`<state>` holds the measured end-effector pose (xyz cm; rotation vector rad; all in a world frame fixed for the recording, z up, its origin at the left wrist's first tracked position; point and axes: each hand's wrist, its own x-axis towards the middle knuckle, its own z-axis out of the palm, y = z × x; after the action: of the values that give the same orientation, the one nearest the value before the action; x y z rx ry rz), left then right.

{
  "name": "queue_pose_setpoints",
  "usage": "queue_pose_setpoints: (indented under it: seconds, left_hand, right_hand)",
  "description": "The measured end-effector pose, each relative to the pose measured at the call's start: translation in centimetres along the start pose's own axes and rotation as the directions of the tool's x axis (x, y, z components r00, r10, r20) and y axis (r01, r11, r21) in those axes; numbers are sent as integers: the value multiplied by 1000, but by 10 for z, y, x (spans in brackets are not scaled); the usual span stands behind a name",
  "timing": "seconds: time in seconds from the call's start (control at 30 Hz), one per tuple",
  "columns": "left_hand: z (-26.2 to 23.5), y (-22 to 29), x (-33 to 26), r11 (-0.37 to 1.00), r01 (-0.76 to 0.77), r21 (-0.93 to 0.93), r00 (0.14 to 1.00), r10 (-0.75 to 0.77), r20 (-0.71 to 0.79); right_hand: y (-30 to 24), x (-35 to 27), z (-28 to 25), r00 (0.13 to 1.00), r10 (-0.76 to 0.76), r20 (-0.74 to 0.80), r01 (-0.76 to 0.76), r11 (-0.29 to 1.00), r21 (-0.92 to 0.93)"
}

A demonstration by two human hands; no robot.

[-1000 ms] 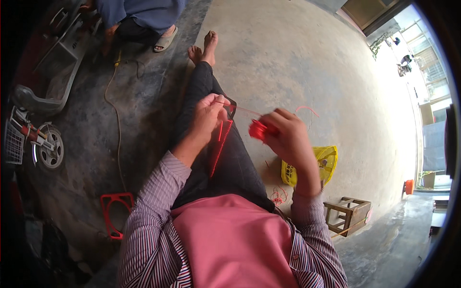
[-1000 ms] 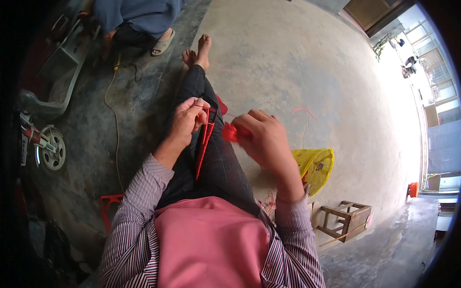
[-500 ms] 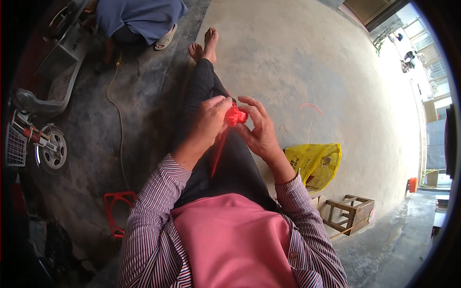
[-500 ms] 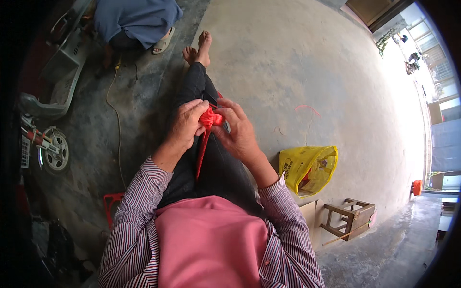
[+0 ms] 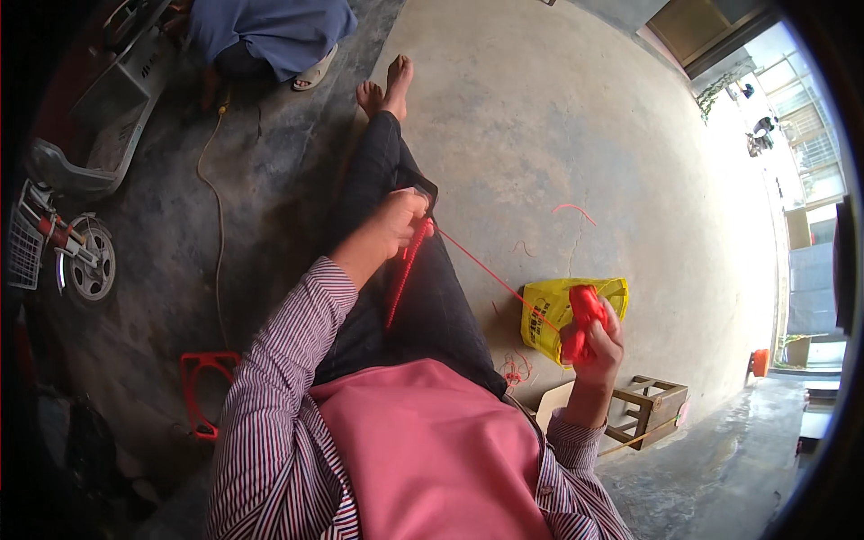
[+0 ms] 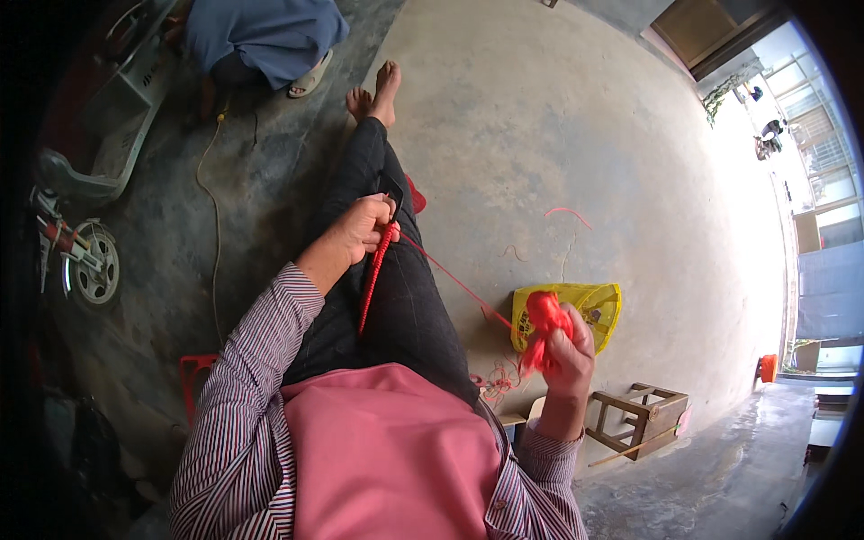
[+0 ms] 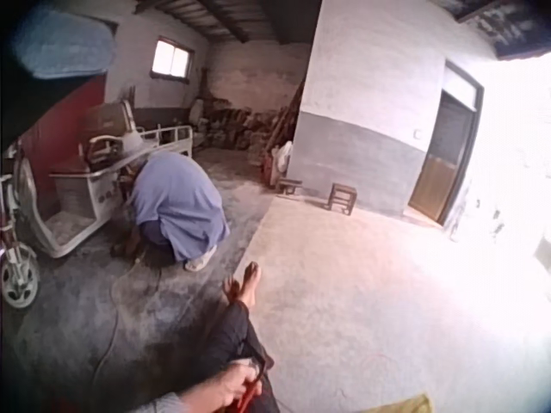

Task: The recorder is wrapping a red plastic ring with red twine while sitting on the floor.

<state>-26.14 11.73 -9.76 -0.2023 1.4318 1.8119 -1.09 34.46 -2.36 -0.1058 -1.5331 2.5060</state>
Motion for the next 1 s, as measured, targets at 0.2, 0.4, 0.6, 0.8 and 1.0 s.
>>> queue_pose_setpoints:
  seconds: [0.2,0.4,0.6,0.8,1.0]
  left_hand:
    - [5,-27,-15,596,-580,555,736,675,44]
    - [46,-33,-97,620,-689,376,720,530,448]
    - [-2,16,-56,304,-852,426,446,849,284]
    - [-10,19,-1,-392,-323,862,512,694,507]
    - [0,-5,13,317,-574,755,667,716,207]
  right_hand:
    - [60,24,-22,918,192,-347,-108,963,247]
    - [97,48,53,847,507,162,-529,836,147]
    - [84,115,40,957,284,56,-286,958,30]
    - [108,163,52,996,79,44,11,382,-924]
    - [119,167,44,996,-27,89,93,205,-974]
